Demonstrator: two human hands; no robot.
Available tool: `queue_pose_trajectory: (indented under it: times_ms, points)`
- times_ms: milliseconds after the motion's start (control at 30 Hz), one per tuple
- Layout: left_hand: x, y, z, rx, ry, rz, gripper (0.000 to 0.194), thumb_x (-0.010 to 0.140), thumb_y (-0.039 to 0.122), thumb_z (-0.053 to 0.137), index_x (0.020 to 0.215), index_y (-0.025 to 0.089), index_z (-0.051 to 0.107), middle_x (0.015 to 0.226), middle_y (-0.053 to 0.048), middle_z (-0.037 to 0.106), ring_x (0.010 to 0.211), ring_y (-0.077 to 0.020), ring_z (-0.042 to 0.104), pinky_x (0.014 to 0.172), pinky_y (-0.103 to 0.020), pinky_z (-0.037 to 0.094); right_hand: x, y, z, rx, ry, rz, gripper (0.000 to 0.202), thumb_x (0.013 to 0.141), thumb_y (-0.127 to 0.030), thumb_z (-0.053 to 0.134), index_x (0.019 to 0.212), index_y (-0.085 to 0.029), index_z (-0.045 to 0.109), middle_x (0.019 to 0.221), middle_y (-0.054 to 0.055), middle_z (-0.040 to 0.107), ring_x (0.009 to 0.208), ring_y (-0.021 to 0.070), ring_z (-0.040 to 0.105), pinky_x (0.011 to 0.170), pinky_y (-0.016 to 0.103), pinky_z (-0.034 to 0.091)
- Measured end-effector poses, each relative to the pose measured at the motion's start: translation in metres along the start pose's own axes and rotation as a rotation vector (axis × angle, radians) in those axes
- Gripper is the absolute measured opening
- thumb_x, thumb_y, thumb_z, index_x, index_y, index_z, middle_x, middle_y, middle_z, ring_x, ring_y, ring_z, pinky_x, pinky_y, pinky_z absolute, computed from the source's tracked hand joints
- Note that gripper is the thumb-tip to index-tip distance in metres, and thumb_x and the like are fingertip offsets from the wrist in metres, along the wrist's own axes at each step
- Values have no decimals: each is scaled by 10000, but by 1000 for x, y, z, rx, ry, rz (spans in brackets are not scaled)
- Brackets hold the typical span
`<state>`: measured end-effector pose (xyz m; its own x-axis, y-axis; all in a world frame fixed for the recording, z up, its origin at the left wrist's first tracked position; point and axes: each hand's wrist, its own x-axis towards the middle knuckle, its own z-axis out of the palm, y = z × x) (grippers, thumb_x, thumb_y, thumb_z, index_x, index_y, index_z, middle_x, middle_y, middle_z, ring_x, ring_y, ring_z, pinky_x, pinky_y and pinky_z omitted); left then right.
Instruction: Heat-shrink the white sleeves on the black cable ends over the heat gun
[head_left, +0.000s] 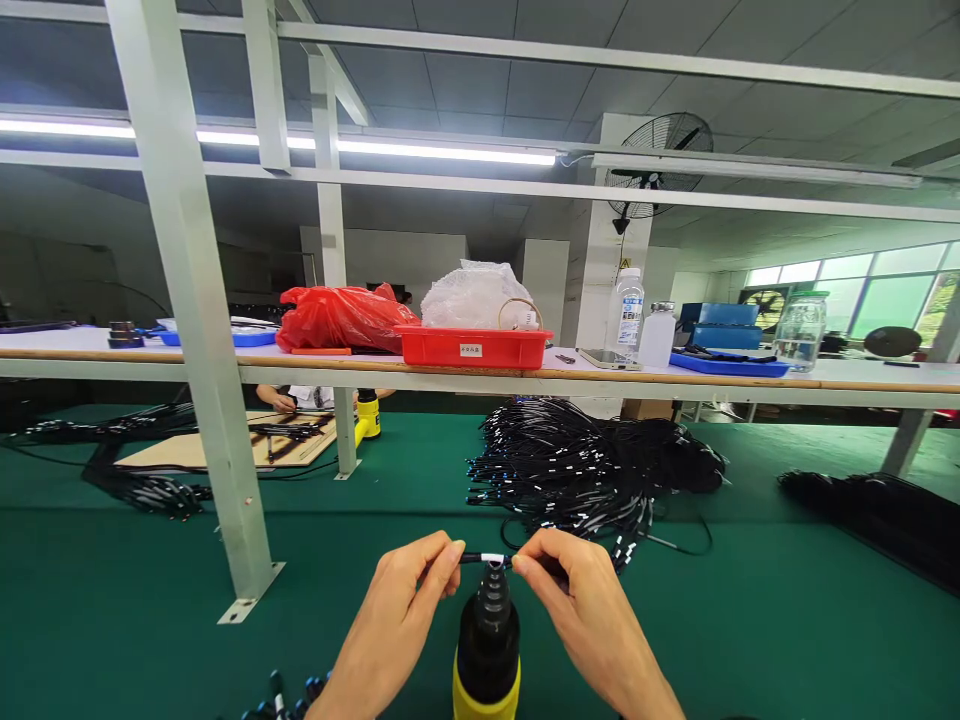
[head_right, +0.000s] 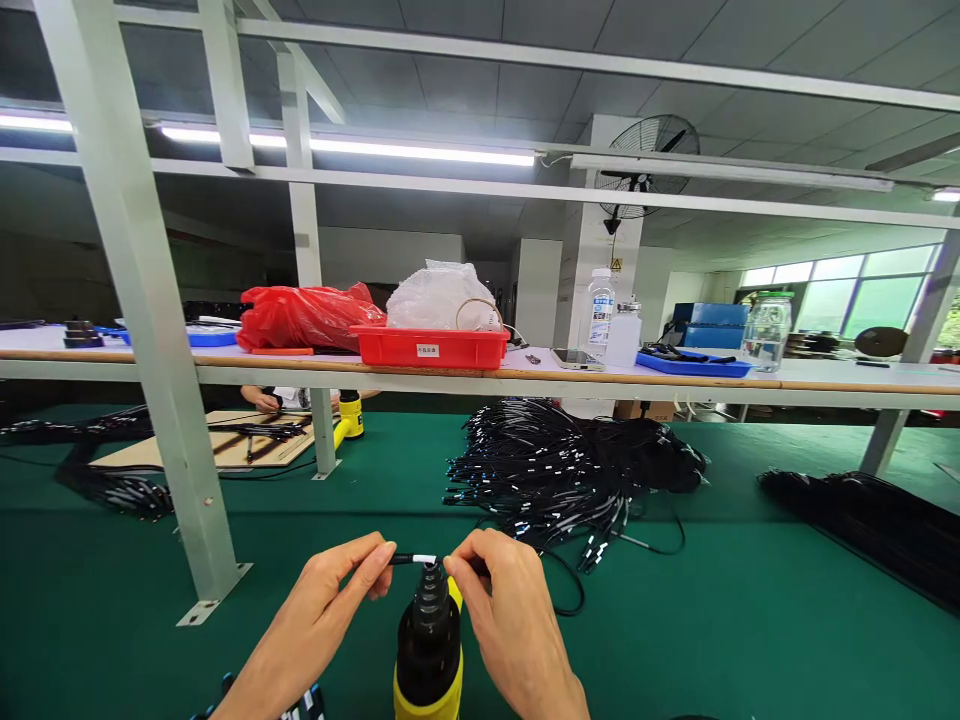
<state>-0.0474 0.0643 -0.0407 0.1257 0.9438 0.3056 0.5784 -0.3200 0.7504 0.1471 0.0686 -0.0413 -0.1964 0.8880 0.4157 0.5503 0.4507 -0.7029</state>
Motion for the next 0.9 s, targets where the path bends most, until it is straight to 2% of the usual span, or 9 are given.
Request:
queue_pose_trajectory:
  times_ms: [167, 333, 500, 667, 900]
  points:
    - [0, 4, -3, -8, -33, 3, 342, 937, 525, 386, 848, 235, 544, 787, 16, 513, 756, -173, 469, 631, -251, 340, 2, 3, 0, 89, 36, -12, 171, 880, -192, 513, 731, -196, 597, 720, -11, 613, 686, 149, 540, 616, 256, 370]
    - [2, 5, -2, -6, -51, -23, 451, 958, 549, 301, 725, 221, 507, 720, 17, 538, 738, -175, 502, 692, -263, 367, 2, 0, -3, 109, 23, -1, 183, 880, -198, 513, 718, -198, 599, 709, -15, 608, 674, 145, 528, 600, 256, 370]
    - [2, 2, 0, 38, -15, -38, 513, 957, 562, 291, 628, 212, 471, 608, 31, 475, 634, -162, 468, 613, -257, 323, -1, -3, -5, 98, 5, -17, 227, 926, -273, 498, 756, -208, 633, 724, -14, 624, 665, 145, 533, 598, 259, 377]
    - [2, 2, -1, 0, -20, -28, 479, 957, 557, 308, 663, 213, 466, 649, 33, 484, 646, -155, 467, 630, -257, 336, -5, 1, -5, 22, -4, -38, 321, 976, -329, 432, 772, -214, 650, 760, 4, 639, 696, 157, 556, 632, 275, 381]
    - [0, 4, -1, -56, -17, -2, 392, 947, 529, 363, 755, 222, 515, 739, 21, 528, 733, -167, 485, 665, -250, 366, 0, 3, 0, 65, 30, 5, 237, 949, -267, 478, 774, -205, 626, 769, 4, 644, 703, 159, 560, 630, 268, 387]
